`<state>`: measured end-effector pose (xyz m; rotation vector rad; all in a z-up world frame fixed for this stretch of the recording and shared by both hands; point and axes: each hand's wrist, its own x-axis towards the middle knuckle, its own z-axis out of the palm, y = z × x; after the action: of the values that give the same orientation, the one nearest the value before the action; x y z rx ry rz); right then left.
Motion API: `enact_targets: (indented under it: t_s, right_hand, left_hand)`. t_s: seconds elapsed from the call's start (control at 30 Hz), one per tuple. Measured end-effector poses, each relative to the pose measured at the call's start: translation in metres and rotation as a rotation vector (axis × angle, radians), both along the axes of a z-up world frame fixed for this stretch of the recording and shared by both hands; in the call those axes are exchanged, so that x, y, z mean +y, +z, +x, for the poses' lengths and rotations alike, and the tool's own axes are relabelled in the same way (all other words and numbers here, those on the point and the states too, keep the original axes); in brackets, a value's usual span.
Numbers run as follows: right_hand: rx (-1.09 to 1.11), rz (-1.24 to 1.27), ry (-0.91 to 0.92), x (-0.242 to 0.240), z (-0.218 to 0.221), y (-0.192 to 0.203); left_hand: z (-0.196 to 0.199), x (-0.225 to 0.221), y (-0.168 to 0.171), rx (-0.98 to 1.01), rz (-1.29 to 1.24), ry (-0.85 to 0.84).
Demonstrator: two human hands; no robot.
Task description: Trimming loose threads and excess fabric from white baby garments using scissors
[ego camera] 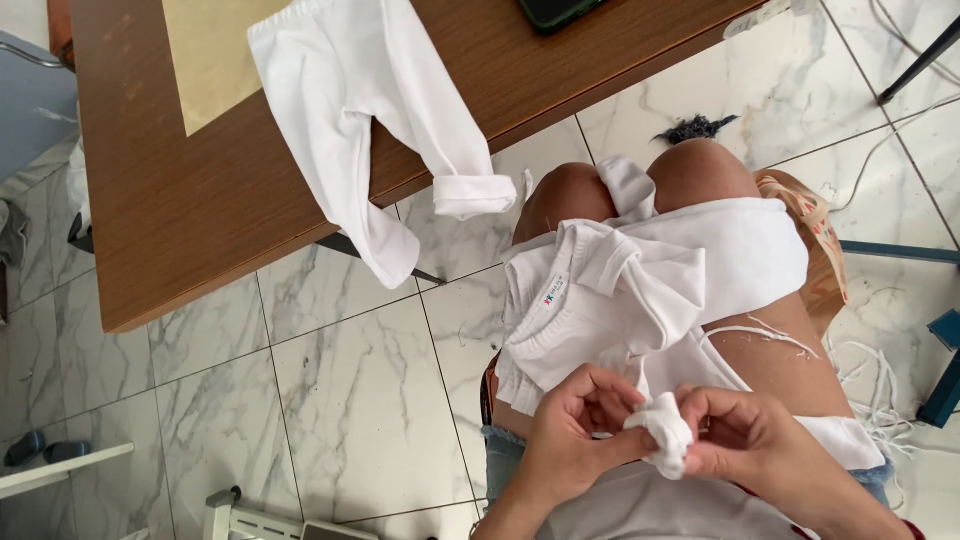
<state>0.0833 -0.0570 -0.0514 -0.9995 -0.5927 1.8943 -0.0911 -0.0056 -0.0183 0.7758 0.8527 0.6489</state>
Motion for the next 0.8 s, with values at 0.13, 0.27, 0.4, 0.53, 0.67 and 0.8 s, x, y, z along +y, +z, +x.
enact_targets:
  t_s: [0.13, 0.27, 0.4, 0.53, 0.67, 0.8]
  right_hand:
    - [-0.78, 0.25, -0.128, -0.001, -0.013, 0.026]
    - [-1.526, 0.487, -0.045, -0.009, -0.005, 0.036]
    - [-1.594, 0.457, 0.156, -0.018, 0.02, 0.02]
    - [-1.235, 0.806, 0.309, -0.01, 0.028, 0.024]
    - [-0.993, 0.261, -0.028, 0.004, 0.029, 0.032]
    - [-0.849, -0.193, -0.049, 0.023, 0.025, 0.029]
  left_hand:
    - [0.006, -0.007, 0.015, 0.612, 0.94, 0.094]
    - [0.007, 0.015, 0.065, 0.408, 0.987, -0.304]
    - [0.008, 0.058, 0.043, 0.531, 1.06, 0.035]
    - [0.021, 0.075, 0.006, 1.097, 0.986, -0.097]
    - [0.031, 0.052, 0.02, 0.903, 1.049, -0.021]
    - [0.033, 0.025, 0.042, 0.661, 1.005, -0.054]
